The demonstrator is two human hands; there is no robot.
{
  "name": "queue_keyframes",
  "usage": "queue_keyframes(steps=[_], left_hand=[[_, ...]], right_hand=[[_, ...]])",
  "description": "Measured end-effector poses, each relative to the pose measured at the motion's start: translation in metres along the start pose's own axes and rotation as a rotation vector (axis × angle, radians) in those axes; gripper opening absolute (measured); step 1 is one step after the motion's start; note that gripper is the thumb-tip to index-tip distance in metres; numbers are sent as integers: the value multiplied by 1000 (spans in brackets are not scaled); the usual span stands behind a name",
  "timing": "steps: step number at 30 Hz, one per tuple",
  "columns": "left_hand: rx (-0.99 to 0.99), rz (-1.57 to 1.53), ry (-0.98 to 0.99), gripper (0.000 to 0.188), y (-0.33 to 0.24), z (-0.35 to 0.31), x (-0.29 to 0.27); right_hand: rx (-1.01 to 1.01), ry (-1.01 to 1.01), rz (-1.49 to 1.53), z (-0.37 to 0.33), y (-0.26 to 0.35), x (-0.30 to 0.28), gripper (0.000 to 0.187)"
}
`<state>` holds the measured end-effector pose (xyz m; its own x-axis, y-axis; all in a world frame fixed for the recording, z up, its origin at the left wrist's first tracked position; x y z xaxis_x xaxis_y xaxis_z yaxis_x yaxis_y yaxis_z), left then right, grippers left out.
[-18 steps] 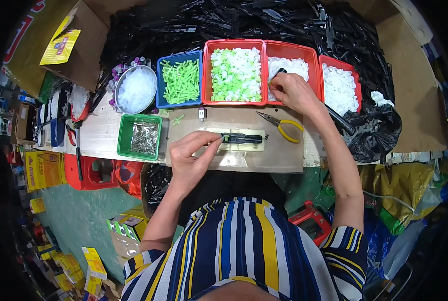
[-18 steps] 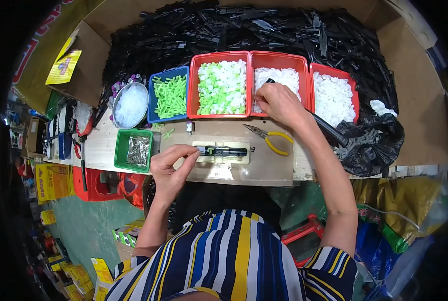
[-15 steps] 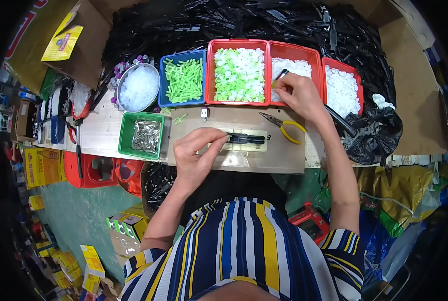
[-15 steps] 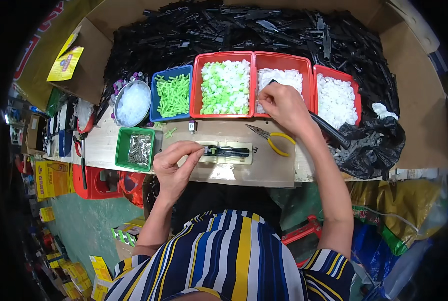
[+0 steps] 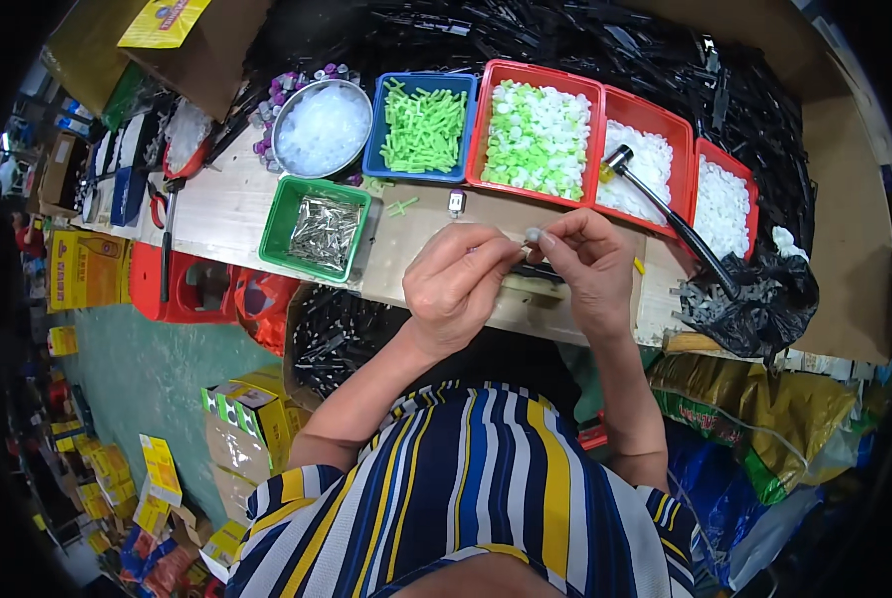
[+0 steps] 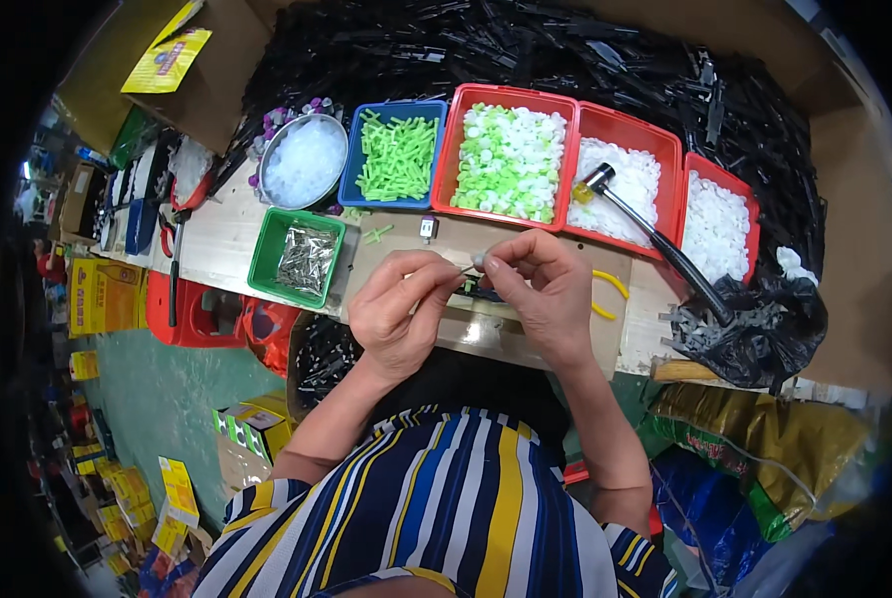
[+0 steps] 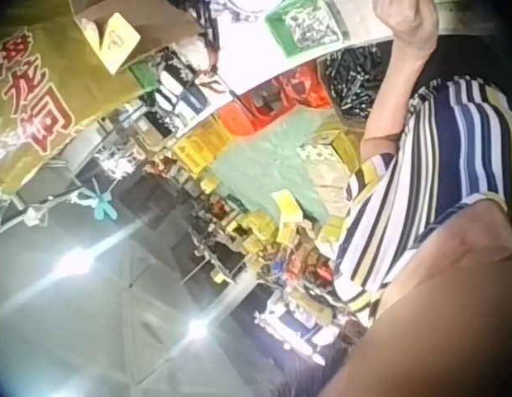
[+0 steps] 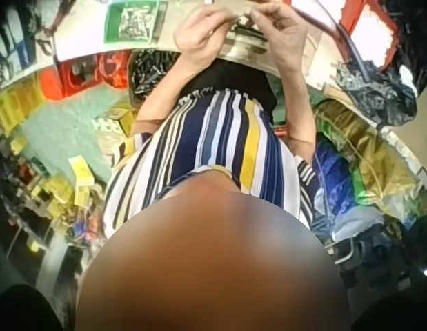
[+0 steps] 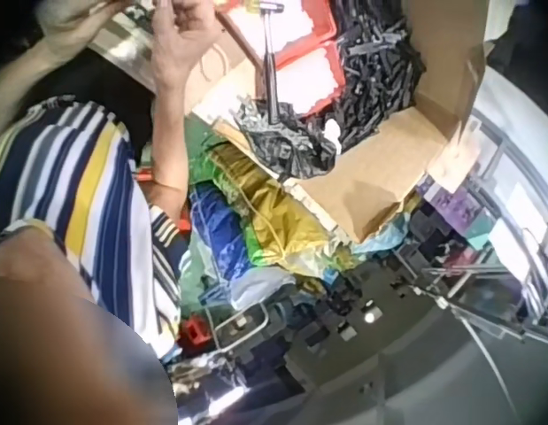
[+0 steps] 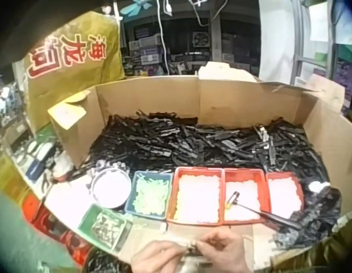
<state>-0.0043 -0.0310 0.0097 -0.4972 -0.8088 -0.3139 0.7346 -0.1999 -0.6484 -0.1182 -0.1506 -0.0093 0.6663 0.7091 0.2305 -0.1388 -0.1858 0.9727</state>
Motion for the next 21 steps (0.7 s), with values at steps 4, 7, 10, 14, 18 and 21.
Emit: queue_keyframes(steps=[4, 7, 10, 14, 18, 21], left_hand=[[44, 28, -28, 20, 1, -1, -2], [57, 39, -15, 21, 1, -1, -4], [80, 44, -19, 22, 0, -2, -4], [124, 69, -17, 23, 0, 0, -3], [212, 128, 5, 24, 1, 0, -3], [178, 120, 8, 24, 5, -5, -1]], right_hand=[[-30, 7, 9, -2, -2, 7, 5], [-36, 0, 27, -1, -3, 8, 5], [-36, -6, 51, -1, -4, 9, 5], [-28, -8, 64, -2, -6, 9, 5], [-24, -11, 79, -4, -7, 10, 5], [-25, -15, 56, -8, -5, 14, 6]])
Point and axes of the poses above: each hand's wrist, its own z-axis towards the middle knuckle, its own x-axis out of the palm, y = z × x, the point moved 2 cm from there along z, towards the middle knuckle, and after that the axes turned 1 degree about -y, right-handed, at the moved point
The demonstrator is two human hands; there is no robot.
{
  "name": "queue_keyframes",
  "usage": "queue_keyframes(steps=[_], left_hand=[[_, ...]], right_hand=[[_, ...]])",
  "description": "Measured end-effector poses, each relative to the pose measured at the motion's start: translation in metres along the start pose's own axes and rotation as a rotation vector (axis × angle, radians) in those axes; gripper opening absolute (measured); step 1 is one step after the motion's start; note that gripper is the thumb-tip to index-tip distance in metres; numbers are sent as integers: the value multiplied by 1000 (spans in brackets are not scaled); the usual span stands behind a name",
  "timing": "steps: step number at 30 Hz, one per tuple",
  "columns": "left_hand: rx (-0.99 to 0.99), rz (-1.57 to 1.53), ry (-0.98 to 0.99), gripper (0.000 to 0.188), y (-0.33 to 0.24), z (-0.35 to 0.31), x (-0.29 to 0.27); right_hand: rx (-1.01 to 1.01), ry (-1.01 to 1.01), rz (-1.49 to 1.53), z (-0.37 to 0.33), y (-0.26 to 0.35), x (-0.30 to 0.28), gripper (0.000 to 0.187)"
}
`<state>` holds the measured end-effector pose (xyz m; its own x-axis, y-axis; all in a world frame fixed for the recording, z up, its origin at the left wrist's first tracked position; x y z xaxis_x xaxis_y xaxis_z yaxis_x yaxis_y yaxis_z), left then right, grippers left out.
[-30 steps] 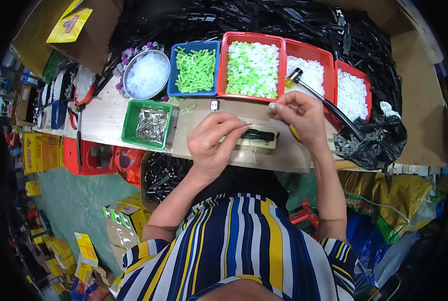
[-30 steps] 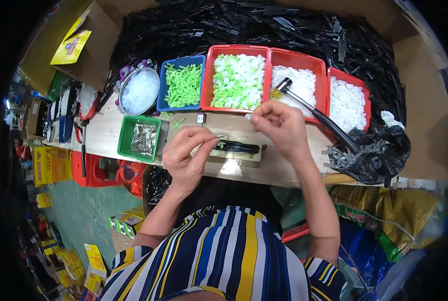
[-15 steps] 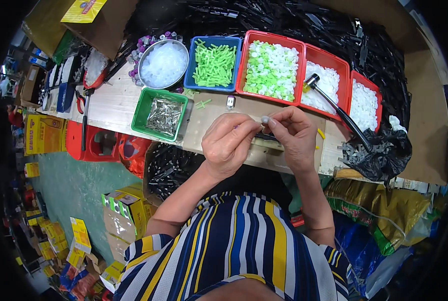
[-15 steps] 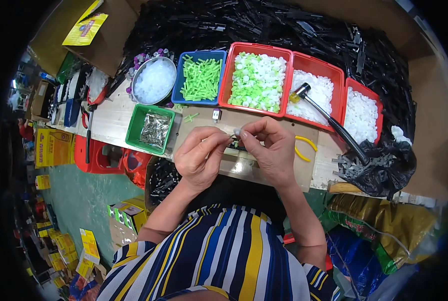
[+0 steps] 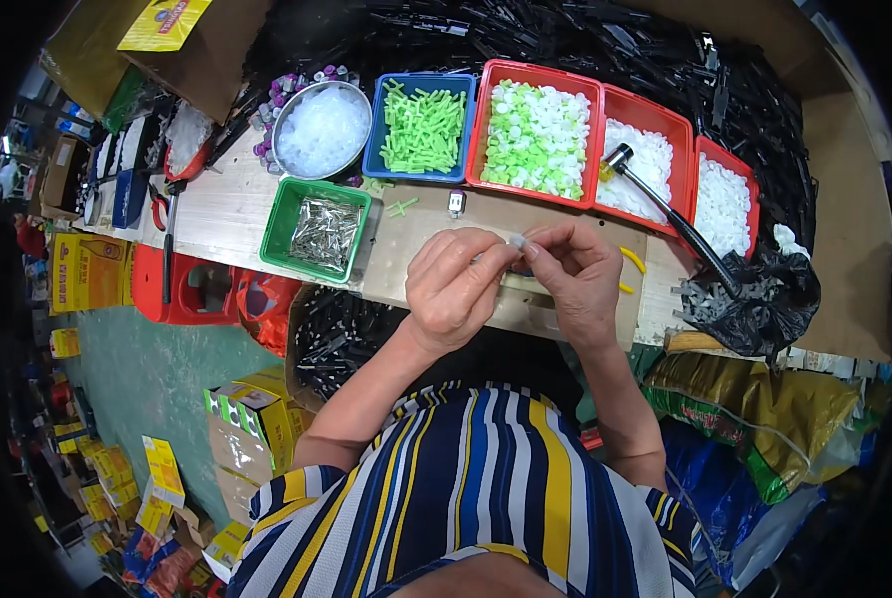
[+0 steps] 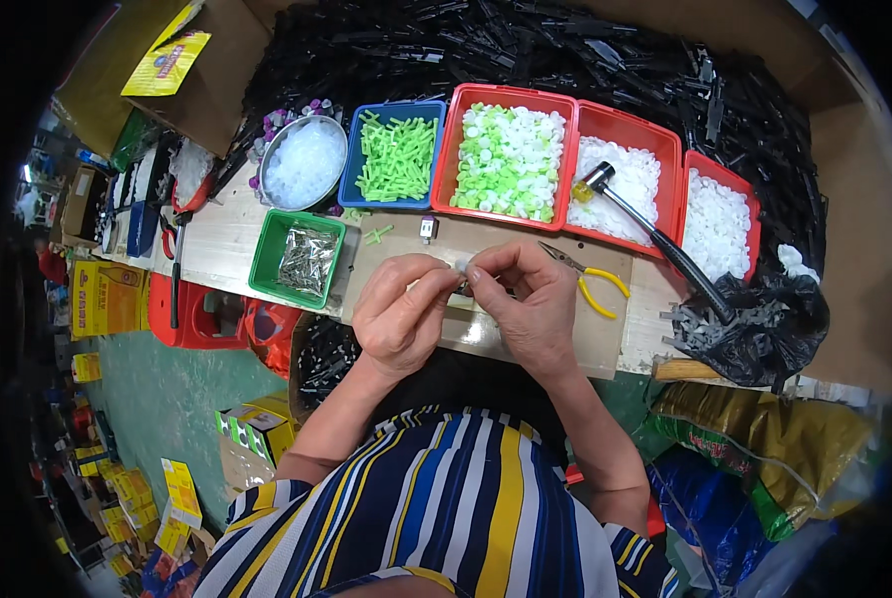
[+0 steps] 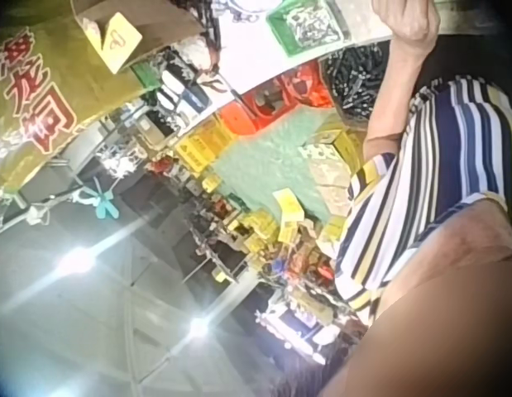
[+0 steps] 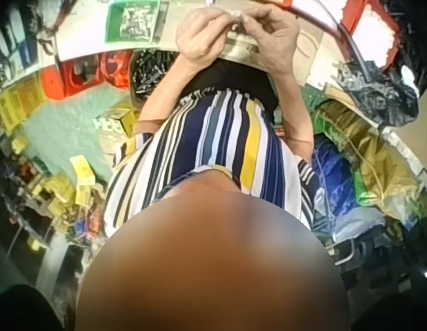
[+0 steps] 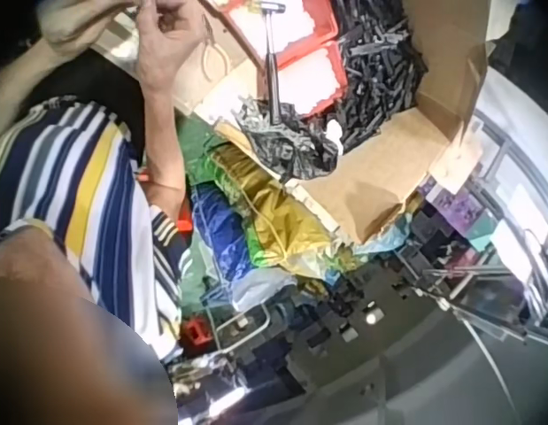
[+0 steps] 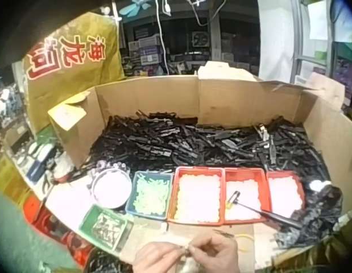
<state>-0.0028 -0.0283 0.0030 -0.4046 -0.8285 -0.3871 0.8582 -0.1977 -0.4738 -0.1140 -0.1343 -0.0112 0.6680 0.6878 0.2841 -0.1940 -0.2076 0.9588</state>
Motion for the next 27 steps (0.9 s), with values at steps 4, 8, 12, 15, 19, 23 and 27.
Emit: queue_keyframes(steps=[4, 8, 12, 15, 19, 23, 27], left_hand=[[-383, -285, 38, 18, 9, 0, -2], [-1037, -1178, 64, 8, 30, -15, 8], [-1153, -1295, 130, 10, 24, -10, 12], [-1114, -1314, 243, 10, 29, -11, 14], [-1088, -1355, 297, 11, 31, -10, 16], [-1151, -1369, 328, 12, 33, -13, 17], [-1181, -1341, 375, 15, 37, -15, 17]], right_hand=[[-18, 17, 43, -1, 1, -2, 10], [-57, 10, 15, 5, 5, -4, 14], [-87, 134, 20, 4, 10, -6, 13], [-117, 189, -29, 3, 13, -11, 12], [-124, 209, -74, 3, 17, -15, 13], [-197, 212, -257, 1, 20, -19, 11], [-304, 197, -498, 0, 23, -17, 10]])
Point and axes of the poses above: each hand's wrist, its own z-axis towards the middle knuckle, its own x-axis out of the palm, y = z × x, the point moved 2 cm from there along z, towards the middle knuckle, and after that the axes turned 1 degree about -y, right-handed, at the moved point
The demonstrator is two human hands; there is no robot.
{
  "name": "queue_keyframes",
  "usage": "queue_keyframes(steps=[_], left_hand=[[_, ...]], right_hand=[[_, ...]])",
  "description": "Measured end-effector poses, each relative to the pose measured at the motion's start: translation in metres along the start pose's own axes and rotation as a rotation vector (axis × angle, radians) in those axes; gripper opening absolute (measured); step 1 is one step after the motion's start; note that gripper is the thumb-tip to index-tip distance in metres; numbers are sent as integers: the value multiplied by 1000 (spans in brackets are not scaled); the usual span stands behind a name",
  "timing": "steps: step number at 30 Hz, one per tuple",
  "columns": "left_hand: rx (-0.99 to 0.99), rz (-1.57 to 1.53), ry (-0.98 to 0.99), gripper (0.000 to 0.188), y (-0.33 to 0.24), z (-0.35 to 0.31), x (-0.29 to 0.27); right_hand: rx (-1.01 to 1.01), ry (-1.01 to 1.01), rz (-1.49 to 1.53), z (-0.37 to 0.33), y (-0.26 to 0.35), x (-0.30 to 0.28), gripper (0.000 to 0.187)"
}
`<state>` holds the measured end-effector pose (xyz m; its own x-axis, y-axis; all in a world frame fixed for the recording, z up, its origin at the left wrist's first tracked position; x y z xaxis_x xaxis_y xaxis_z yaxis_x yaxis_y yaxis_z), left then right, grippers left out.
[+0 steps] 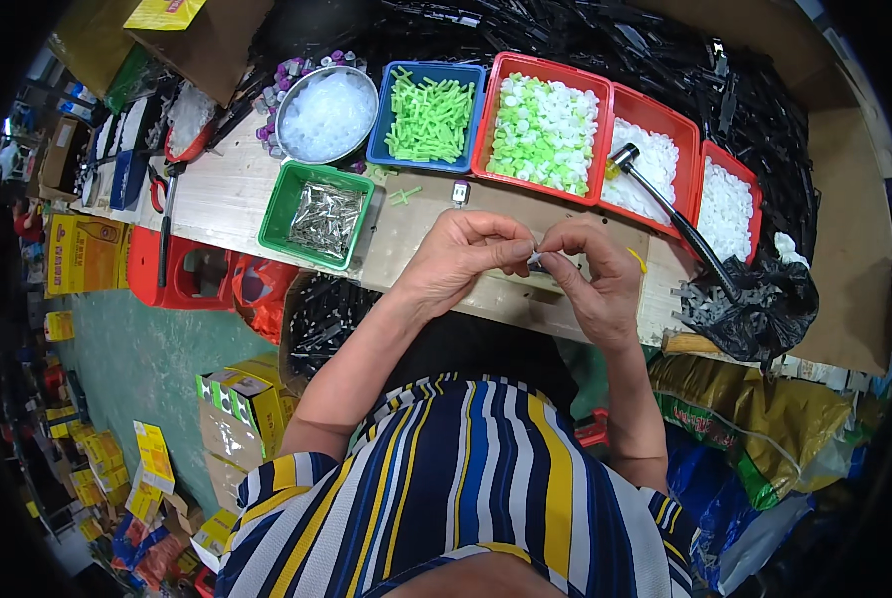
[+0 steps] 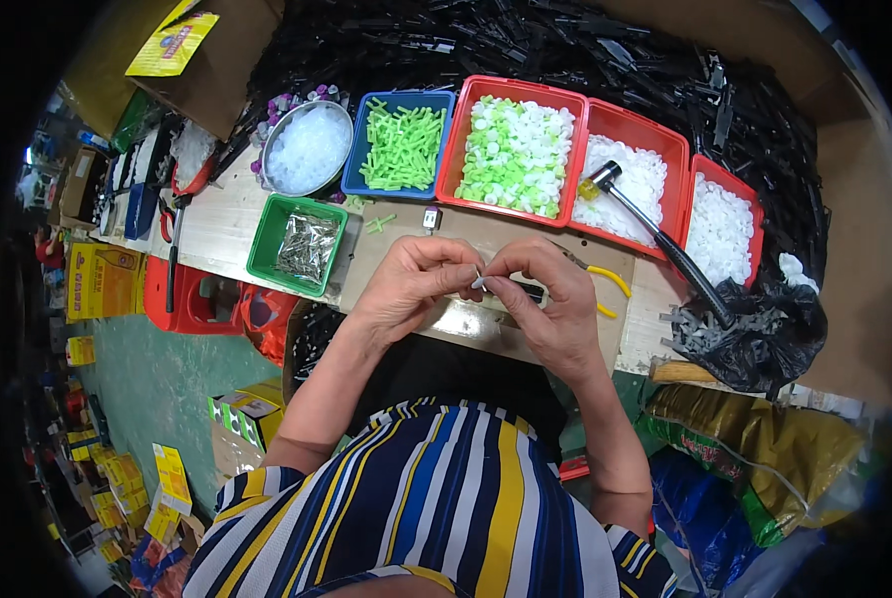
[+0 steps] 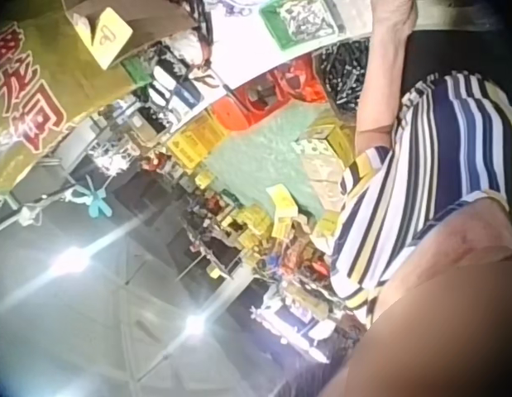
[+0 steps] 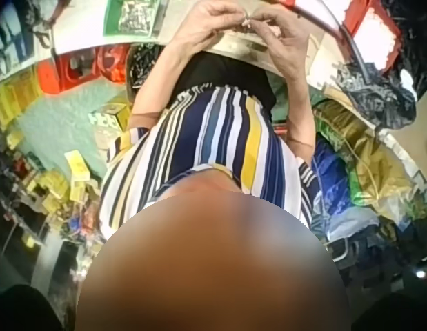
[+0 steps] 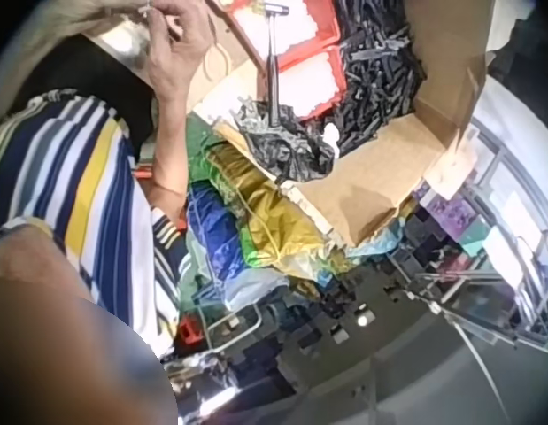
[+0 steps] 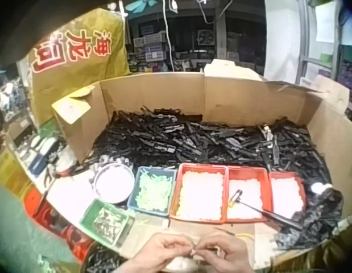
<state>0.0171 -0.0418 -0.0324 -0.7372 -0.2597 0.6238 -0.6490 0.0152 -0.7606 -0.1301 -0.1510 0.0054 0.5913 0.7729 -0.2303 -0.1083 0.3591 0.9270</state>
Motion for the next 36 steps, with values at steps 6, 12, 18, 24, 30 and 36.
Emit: queue_keyframes(steps=[6, 12, 18, 24, 30, 36], left_hand=[[406, 770, -223, 18, -10, -10, -4], [789, 1284, -315, 23, 1, -31, -7], [963, 1508, -268, 29, 31, -38, -11], [986, 1623, -235, 30, 45, -41, -15], [985, 1787, -211, 33, 50, -39, -19], [995, 1933, -161, 34, 48, -38, -20]], right_hand=[[-32, -99, -334, -10, -12, 12, 13], [-170, -177, -599, -23, -37, 32, 11], [-141, -160, -655, -24, -42, 39, 11], [-154, -120, -711, -22, -44, 40, 11], [-170, -20, -721, -18, -40, 36, 10], [-150, -10, -709, -17, -39, 37, 11]])
Point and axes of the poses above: each hand's wrist, its own z-axis towards the middle knuckle, its own x-axis out of the palm, y = z × x, the point moved 2 cm from there along z, towards the middle knuckle, and after that the axes turned 1 degree about -y, right-handed, at the moved point
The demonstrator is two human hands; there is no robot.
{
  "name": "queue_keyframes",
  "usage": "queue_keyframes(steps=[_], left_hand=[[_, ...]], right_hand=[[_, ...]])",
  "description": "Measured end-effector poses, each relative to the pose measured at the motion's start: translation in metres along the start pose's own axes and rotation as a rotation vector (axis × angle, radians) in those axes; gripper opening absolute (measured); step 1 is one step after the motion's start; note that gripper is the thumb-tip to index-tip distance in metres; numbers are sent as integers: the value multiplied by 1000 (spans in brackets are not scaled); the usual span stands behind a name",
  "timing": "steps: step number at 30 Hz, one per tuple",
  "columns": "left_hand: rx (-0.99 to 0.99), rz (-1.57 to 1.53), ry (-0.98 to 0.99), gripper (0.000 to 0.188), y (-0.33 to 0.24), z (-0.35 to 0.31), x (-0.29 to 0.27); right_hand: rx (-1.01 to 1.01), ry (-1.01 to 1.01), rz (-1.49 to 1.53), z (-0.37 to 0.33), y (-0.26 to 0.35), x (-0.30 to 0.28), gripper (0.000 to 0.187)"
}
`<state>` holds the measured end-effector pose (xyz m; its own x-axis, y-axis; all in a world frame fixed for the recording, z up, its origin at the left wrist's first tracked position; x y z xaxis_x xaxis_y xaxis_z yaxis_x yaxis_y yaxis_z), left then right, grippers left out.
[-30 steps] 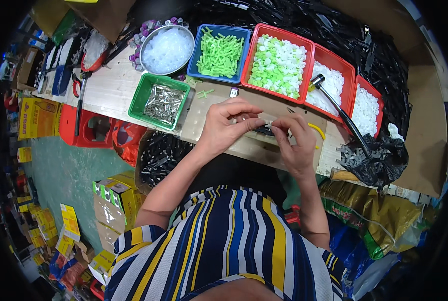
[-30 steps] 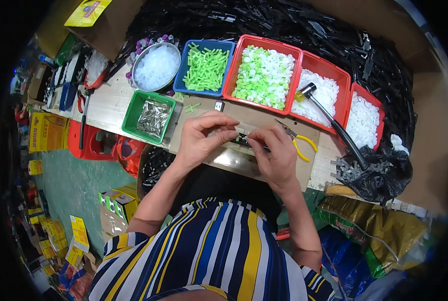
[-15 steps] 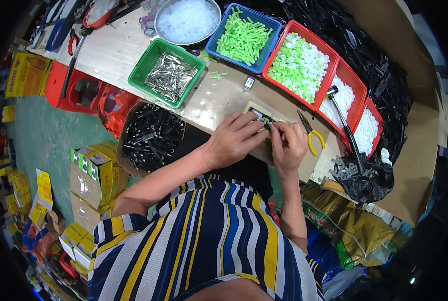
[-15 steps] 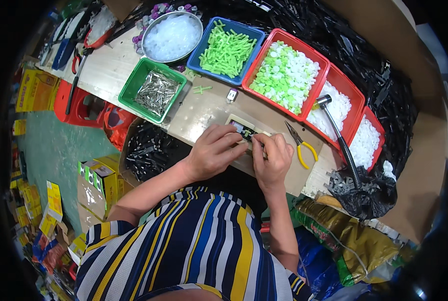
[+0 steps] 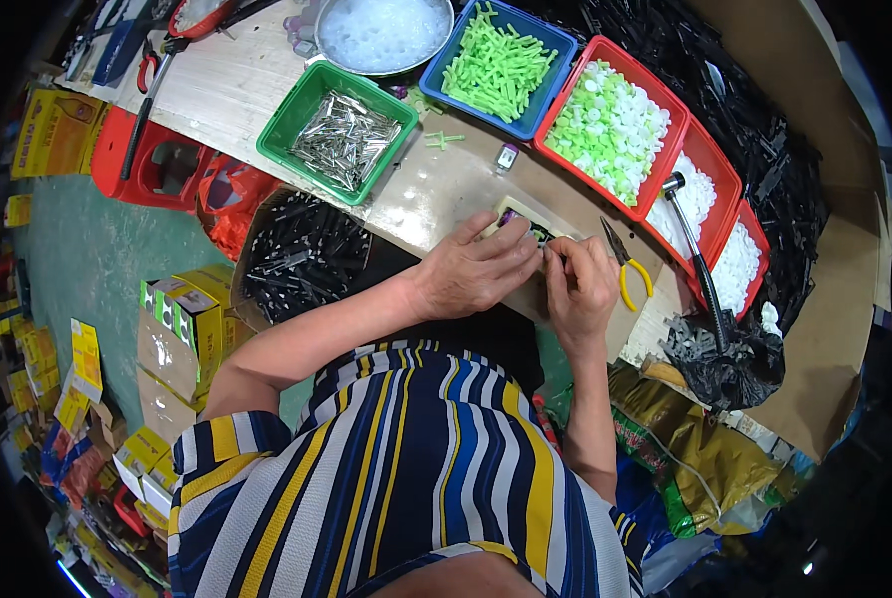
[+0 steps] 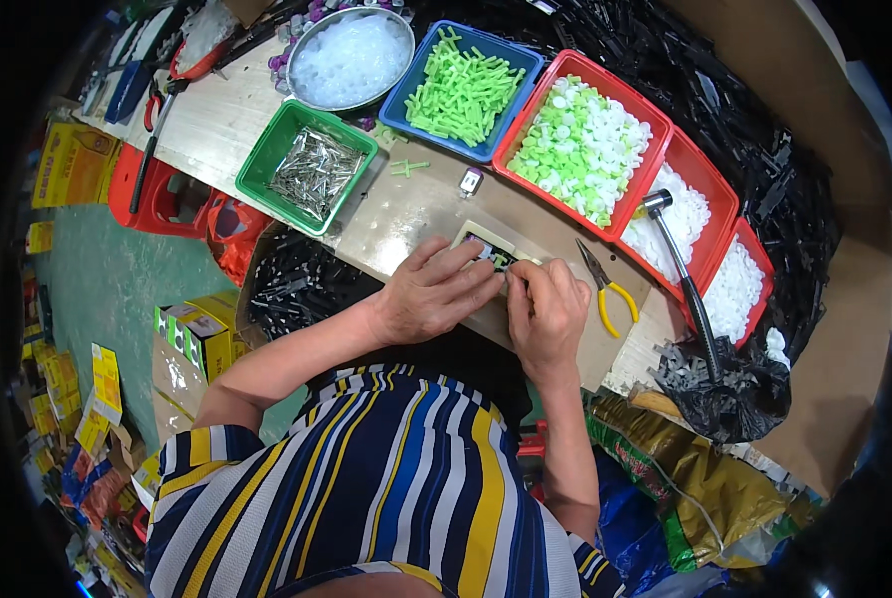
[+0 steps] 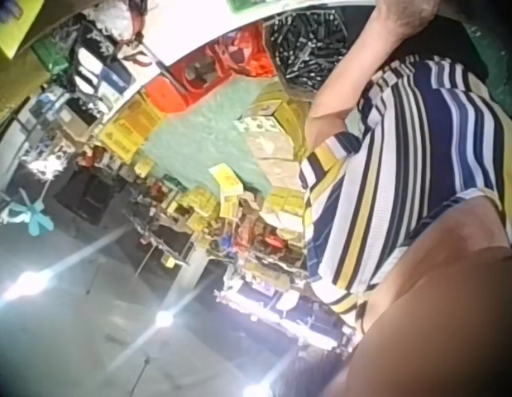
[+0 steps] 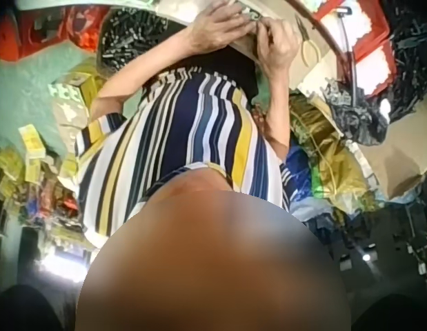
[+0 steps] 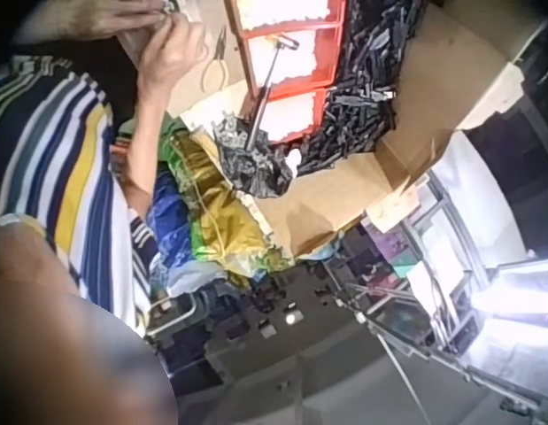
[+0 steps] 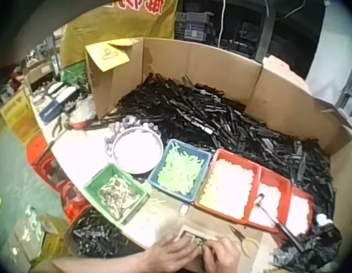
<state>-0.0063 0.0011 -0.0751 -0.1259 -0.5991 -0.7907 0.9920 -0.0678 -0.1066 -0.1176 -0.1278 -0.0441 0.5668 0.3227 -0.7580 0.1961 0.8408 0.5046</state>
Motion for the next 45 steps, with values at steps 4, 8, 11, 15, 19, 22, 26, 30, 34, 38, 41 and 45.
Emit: queue_keyframes(steps=[4, 8, 11, 15, 19, 22, 26, 30, 34, 38, 41, 45], left_hand=[[87, 113, 39, 34, 1, 0, -2], [233, 223, 86, 37, 6, 4, -9], [345, 257, 166, 37, 9, 13, -13], [400, 264, 172, 36, 11, 18, -14], [403, 249, 167, 35, 10, 16, -13], [379, 231, 139, 34, 10, 12, -10], [306, 242, 100, 33, 4, 7, -5], [236, 232, 87, 34, -2, 5, -2], [203, 247, 81, 35, -5, 4, -2], [225, 229, 94, 33, -4, 10, -2], [196, 173, 103, 34, -3, 8, -1], [146, 78, 98, 34, -1, 9, -2]], right_hand=[[25, 12, 43, 2, 2, -3, 12], [6, 69, 28, 6, 2, -5, 13], [-23, 89, -9, 8, 4, -8, 13], [-56, 93, -48, 8, 6, -7, 12], [-59, 98, -63, 9, 8, -8, 13], [-80, 108, -87, 9, 8, -9, 13], [-52, 82, -19, 4, 2, -6, 14], [37, 39, 45, 3, 3, -4, 15], [8, 75, 71, 3, -2, -5, 16], [-79, 86, 23, 6, 0, -11, 15], [-64, 121, 70, 15, -4, -21, 14], [105, 22, 121, 38, -24, -73, 11]])
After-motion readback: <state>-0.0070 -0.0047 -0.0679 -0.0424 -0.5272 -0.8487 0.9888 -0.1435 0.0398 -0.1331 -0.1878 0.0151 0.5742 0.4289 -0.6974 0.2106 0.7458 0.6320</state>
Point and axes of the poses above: each hand's wrist, its own z-axis towards the middle knuckle, its own x-axis out of the palm, y = z × x, the point moved 2 cm from there along z, towards the middle knuckle, and after that the axes turned 1 degree about -y, right-handed, at the moved point
